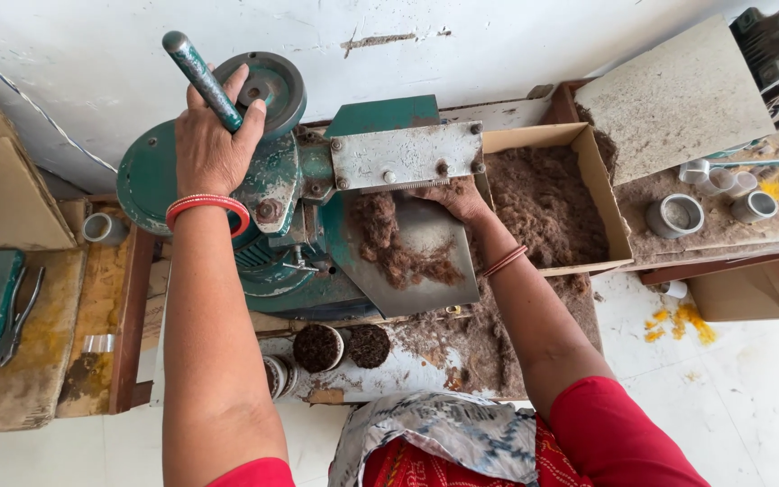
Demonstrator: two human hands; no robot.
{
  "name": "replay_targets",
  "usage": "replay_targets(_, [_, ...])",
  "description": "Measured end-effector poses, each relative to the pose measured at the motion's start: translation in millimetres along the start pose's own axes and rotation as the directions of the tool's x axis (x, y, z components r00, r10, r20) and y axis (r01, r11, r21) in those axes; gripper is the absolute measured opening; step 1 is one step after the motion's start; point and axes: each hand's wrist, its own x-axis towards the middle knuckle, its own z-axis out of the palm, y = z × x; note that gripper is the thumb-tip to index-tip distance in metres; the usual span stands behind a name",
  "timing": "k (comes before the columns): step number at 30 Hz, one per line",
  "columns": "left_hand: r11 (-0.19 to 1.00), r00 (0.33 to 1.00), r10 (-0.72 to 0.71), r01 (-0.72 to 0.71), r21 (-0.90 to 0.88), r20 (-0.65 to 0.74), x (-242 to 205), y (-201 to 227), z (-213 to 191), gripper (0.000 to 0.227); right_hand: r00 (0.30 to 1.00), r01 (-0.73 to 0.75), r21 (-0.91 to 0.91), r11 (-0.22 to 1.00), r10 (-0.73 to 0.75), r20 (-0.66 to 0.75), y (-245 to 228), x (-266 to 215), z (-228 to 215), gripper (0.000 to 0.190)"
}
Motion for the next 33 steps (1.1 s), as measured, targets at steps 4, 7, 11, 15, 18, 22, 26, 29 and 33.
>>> replay_targets(4, [1.000, 1.000, -0.003, 0.003, -0.005, 0.004, 2, -1, 0, 0.057, 0.991, 0.130, -0.726, 0.675, -0.111, 0.074, 24, -17, -13, 0.062])
replay_targets(7, [1.000, 1.000, -0.015, 0.014, 0.004, 0.009, -1, -3, 3, 0.058, 1.000, 0.021, -0.169, 0.985, -0.020, 0.008, -28, -71, 23, 0.088])
replay_targets(11, [1.000, 1.000, 0.023, -0.023, -0.014, -0.011, -5, -2, 1, 0.057, 0.994, -0.081, -0.100, 0.992, 0.088, 0.069, -52, -107, 29, 0.102])
replay_targets(15, [0.999, 1.000, -0.025, 0.025, -0.023, -0.005, -1, -4, -1, 0.057, 0.996, -0.090, -0.125, 0.988, 0.090, -0.010, -71, -109, 47, 0.108])
replay_targets(18, [0.999, 0.999, -0.045, 0.045, -0.024, 0.016, -5, -1, -1, 0.057, 0.989, -0.131, -0.182, 0.975, 0.114, -0.097, -55, -102, 51, 0.108])
replay_targets(22, [0.998, 0.998, -0.049, 0.050, -0.031, 0.033, -1, -7, 3, 0.057, 0.996, -0.031, -0.349, 0.937, -0.001, -0.092, -41, -82, 36, 0.094])
replay_targets(26, [0.999, 0.999, 0.030, -0.031, -0.011, -0.029, -1, -8, 5, 0.056, 0.996, -0.079, -0.273, 0.959, 0.063, -0.065, -47, -69, 36, 0.083])
replay_targets(29, [0.999, 0.999, -0.047, 0.048, -0.014, 0.018, -1, -3, 1, 0.058, 0.997, -0.058, -0.243, 0.968, 0.044, -0.062, -42, -59, 33, 0.078])
replay_targets(33, [1.000, 1.000, -0.028, 0.028, -0.010, 0.013, -1, -4, 1, 0.058, 0.999, -0.034, -0.335, 0.942, 0.020, -0.044, -31, -45, 23, 0.071])
